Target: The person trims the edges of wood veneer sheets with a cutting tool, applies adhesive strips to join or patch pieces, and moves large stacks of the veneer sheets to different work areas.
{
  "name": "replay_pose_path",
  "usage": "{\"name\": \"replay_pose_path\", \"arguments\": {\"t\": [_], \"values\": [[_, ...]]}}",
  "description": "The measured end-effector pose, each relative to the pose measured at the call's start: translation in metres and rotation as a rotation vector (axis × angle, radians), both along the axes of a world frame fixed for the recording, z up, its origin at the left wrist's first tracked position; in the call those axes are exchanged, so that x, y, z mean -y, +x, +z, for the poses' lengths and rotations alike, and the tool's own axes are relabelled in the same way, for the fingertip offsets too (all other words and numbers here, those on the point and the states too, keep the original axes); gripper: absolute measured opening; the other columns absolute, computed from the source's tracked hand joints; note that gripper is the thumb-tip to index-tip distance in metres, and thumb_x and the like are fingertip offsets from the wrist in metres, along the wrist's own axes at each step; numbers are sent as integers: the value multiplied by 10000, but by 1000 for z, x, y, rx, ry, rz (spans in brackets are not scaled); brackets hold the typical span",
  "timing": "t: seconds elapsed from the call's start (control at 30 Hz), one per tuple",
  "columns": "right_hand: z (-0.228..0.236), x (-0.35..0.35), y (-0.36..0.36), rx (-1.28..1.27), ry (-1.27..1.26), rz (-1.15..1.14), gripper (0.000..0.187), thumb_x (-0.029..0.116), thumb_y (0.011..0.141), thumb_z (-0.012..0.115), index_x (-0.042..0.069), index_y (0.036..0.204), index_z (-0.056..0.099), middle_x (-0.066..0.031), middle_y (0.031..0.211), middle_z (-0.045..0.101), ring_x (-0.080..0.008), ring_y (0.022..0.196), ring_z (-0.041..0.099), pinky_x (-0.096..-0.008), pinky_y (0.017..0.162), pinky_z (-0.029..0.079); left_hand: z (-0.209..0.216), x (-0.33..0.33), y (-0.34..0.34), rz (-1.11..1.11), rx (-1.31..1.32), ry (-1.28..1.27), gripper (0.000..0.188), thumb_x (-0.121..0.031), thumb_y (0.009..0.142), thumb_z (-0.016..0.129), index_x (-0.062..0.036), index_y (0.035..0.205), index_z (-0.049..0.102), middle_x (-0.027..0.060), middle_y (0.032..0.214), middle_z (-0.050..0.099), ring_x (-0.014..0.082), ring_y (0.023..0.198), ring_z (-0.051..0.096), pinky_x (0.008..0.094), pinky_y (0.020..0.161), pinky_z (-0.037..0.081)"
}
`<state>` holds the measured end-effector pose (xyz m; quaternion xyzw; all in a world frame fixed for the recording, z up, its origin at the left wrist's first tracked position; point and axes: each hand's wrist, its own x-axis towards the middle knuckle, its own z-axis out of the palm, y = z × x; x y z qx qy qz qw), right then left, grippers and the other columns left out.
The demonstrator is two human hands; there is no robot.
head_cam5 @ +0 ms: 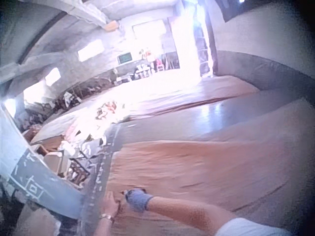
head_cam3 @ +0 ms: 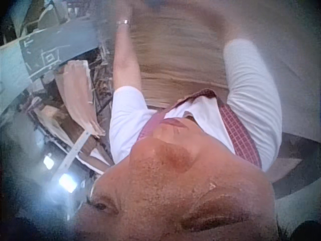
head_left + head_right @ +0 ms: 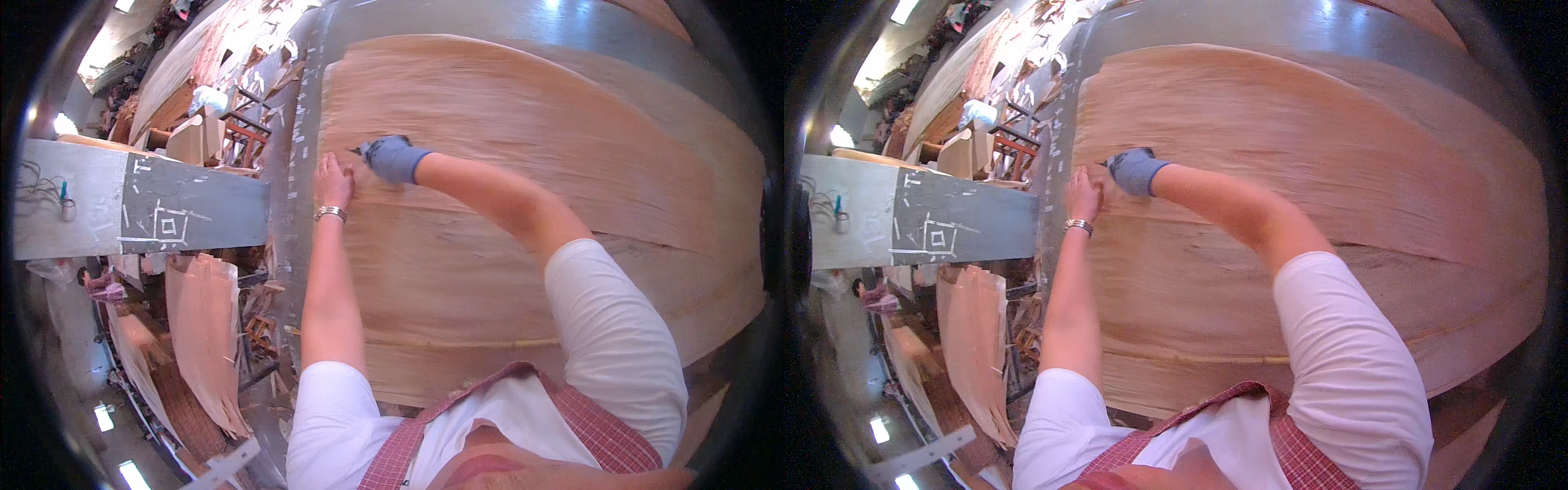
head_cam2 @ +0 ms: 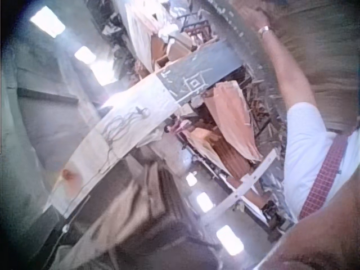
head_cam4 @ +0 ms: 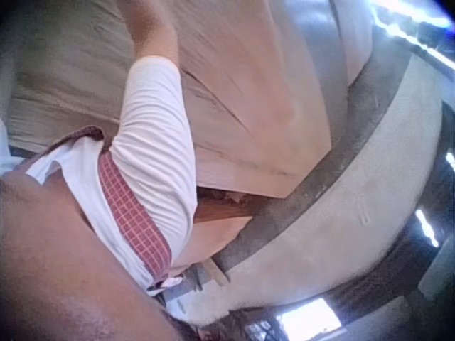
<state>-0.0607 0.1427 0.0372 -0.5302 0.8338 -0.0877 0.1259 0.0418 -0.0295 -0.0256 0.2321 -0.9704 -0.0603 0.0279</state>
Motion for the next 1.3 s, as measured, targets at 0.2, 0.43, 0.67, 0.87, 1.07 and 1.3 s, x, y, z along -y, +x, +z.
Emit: {"name": "replay_pose_path", "arguments": {"t": [0.2, 0.43, 0.67, 0.87, 1.07, 1.3], "values": [[-8, 51, -4, -135, 62, -45, 323, 215, 851, 614, 106, 1151, 659, -103, 1211, 641, -261, 1037, 661, -465, 729, 553, 0, -11, -17, -95, -82, -136, 485, -184, 870, 518, -41, 1330, 465, 159, 1385, 481, 305, 1249, 468, 394, 1030, 381], [-14, -49, 17, -56, 29, 78, 311, 192, 901, 484, 29, 1161, 534, -167, 892, 692, -326, 804, 694, -493, 602, 522, -4, -8, -10, 56, 12, -127, 453, -230, 914, 435, -52, 1326, 495, 144, 1413, 447, 319, 1277, 437, 417, 1050, 361], [4, -184, 18, 68, 120, -3, 321, 248, 954, 438, 69, 1219, 465, -188, 832, 677, -370, 728, 672, -494, 595, 502, 30, -79, -49, -47, 15, -31, 585, -386, 896, 524, -47, 1369, 466, 186, 1452, 391, 357, 1340, 368, 459, 1106, 301], [37, -382, -29, 67, 510, -43, 306, 366, 977, 427, 250, 1247, 515, -145, 801, 669, -358, 706, 654, -504, 620, 483, 32, -99, -44, -51, -15, 106, 783, -564, 789, 661, -61, 1362, 481, 191, 1436, 412, 347, 1342, 366, 452, 1118, 289], [26, -410, -108, -198, 280, 134, 240, 355, 982, 427, 222, 1135, 555, -134, 774, 642, -335, 681, 636, -465, 567, 472, 35, -102, -41, 111, -24, 50, 979, -598, 716, 708, -45, 1438, 344, 200, 1532, 218, 370, 1417, 192, 527, 1144, 162], [10, -12, -106, -150, -33, 265, 296, 323, 952, 446, 152, 1158, 574, -138, 931, 689, -337, 844, 688, -511, 696, 515, 74, -107, -45, 148, -75, -209, 1419, -693, 507, 790, -179, 1526, -54, 212, 1574, 20, 374, 1461, -22, 595, 1141, 18]]}}
